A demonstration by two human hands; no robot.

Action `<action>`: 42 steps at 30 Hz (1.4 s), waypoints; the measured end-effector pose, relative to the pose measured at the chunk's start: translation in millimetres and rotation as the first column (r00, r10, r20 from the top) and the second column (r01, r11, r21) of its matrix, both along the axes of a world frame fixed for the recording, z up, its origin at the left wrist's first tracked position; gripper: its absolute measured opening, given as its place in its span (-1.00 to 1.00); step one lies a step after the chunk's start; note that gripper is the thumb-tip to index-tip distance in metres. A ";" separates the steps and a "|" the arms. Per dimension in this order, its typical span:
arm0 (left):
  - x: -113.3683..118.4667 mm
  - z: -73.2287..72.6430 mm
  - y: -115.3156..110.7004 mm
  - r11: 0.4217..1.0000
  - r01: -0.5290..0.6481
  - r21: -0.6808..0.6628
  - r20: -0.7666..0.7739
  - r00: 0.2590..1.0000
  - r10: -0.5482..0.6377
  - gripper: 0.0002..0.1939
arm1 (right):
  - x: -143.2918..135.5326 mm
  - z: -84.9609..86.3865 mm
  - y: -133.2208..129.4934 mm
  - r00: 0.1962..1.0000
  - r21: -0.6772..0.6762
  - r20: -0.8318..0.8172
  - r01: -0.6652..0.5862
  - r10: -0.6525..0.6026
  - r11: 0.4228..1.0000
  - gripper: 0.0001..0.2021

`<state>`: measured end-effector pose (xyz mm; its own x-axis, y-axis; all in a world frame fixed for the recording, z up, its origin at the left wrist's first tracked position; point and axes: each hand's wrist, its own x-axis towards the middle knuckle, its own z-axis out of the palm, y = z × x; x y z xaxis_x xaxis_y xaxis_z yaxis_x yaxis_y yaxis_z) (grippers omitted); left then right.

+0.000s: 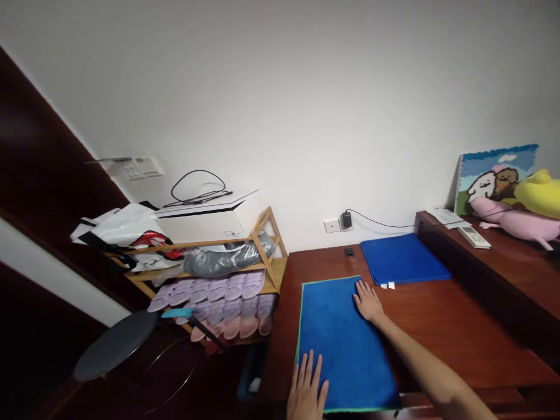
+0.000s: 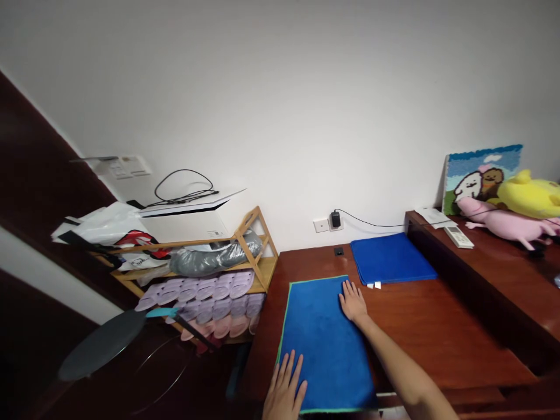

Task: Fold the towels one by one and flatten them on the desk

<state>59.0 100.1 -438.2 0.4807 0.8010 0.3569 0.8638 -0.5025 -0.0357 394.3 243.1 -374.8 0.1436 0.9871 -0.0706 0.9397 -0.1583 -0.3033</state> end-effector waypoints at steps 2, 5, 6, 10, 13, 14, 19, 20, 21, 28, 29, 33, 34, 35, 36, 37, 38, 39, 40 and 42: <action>-7.1 -12.5 1.9 0.999 0.023 0.040 -0.012 1.000 -0.023 -0.28 | 0.6 -1.6 19.9 1.000 -0.026 0.012 -0.002 0.002 1.000 -0.34; -18.8 -27.4 4.3 0.993 0.083 0.081 -0.042 0.996 -0.080 -0.30 | -0.6 -12.6 28.7 0.999 -0.006 0.033 -0.003 0.003 1.000 -0.34; -20.8 -28.6 5.2 0.992 0.087 0.092 -0.044 0.996 -0.084 -0.33 | -0.3 -17.2 28.7 0.999 0.006 0.044 -0.006 0.006 1.000 -0.34; -4.6 -0.8 18.6 0.998 0.023 0.066 0.017 1.000 -0.024 -0.45 | 6.5 -29.6 29.1 0.998 0.063 0.062 -0.016 0.012 0.998 -0.34; 37.0 41.1 51.3 0.999 0.006 -0.048 0.081 0.997 -0.002 -0.44 | 12.3 -32.0 33.0 0.998 0.062 0.053 -0.025 0.022 0.998 -0.32; 54.8 52.8 67.1 0.996 0.025 -0.081 0.102 0.995 -0.017 -0.43 | 13.2 -32.5 34.1 0.998 0.054 0.052 -0.028 0.025 0.998 -0.31; 149.7 62.1 155.7 0.967 0.104 -0.233 0.138 0.988 -0.073 -0.44 | 13.0 -36.1 34.2 0.998 0.057 0.067 -0.024 0.020 0.998 -0.31; 166.6 56.4 170.1 0.959 0.109 -0.262 0.136 0.988 -0.075 -0.43 | 13.0 -36.9 33.8 0.997 0.062 0.070 -0.027 0.023 0.998 -0.32; 181.6 50.3 182.5 0.952 0.112 -0.285 0.135 0.988 -0.076 -0.42 | 13.2 -37.6 33.5 0.997 0.064 0.073 -0.032 0.028 0.997 -0.32; 192.3 28.3 223.4 0.943 0.135 -0.303 0.123 0.987 -0.102 -0.42 | 14.7 -38.7 35.1 0.997 0.051 0.072 -0.011 0.007 0.999 -0.32; 178.3 27.8 226.9 0.949 0.093 -0.302 0.109 0.992 -0.063 -0.41 | 14.5 -38.3 35.0 0.998 0.055 0.066 -0.001 -0.002 0.998 -0.31; 104.9 27.4 242.7 0.949 -0.113 -0.293 0.051 0.990 0.134 -0.40 | 13.3 -34.7 34.9 0.999 0.044 0.054 0.008 -0.011 0.999 -0.30; 87.5 27.6 246.3 0.945 -0.146 -0.292 0.040 0.986 0.165 -0.40 | 13.2 -33.6 35.6 0.998 0.035 0.059 0.012 -0.014 0.999 -0.30; 72.4 27.9 249.3 0.942 -0.167 -0.292 0.031 0.983 0.183 -0.40 | 13.2 -32.7 36.8 0.998 0.025 0.066 0.017 -0.018 1.000 -0.30; 60.2 28.3 251.6 0.940 -0.178 -0.292 0.026 0.981 0.193 -0.40 | 13.3 -32.0 38.4 0.997 0.014 0.073 0.020 -0.021 1.000 -0.31; 51.0 28.5 253.0 0.940 -0.180 -0.291 0.024 0.980 0.196 -0.40 | 13.6 -31.6 40.3 0.997 0.002 0.080 0.020 -0.020 1.000 -0.31; 44.9 28.7 253.6 0.941 -0.178 -0.289 0.024 0.981 0.193 -0.39 | 14.0 -31.6 42.5 0.996 -0.007 0.084 0.014 -0.014 1.000 -0.31; 41.3 28.7 253.7 0.942 -0.176 -0.285 0.023 0.981 0.190 -0.39 | 14.6 -31.9 44.6 0.996 -0.012 0.088 0.008 -0.007 1.000 -0.31; 39.7 28.6 253.4 0.944 -0.176 -0.278 0.021 0.982 0.189 -0.38 | 15.1 -32.6 46.5 0.996 -0.011 0.090 0.003 -0.002 1.000 -0.31; 39.2 28.5 252.9 0.948 -0.180 -0.263 0.012 0.982 0.190 -0.38 | 16.2 -34.3 49.0 0.996 0.011 0.088 -0.003 0.002 1.000 -0.31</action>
<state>98.2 353.0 -409.6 0.3055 0.9420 0.1391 0.9409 -0.3211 0.1080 410.5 292.1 -409.1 0.1467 0.9881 -0.0463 0.9632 -0.1533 -0.2208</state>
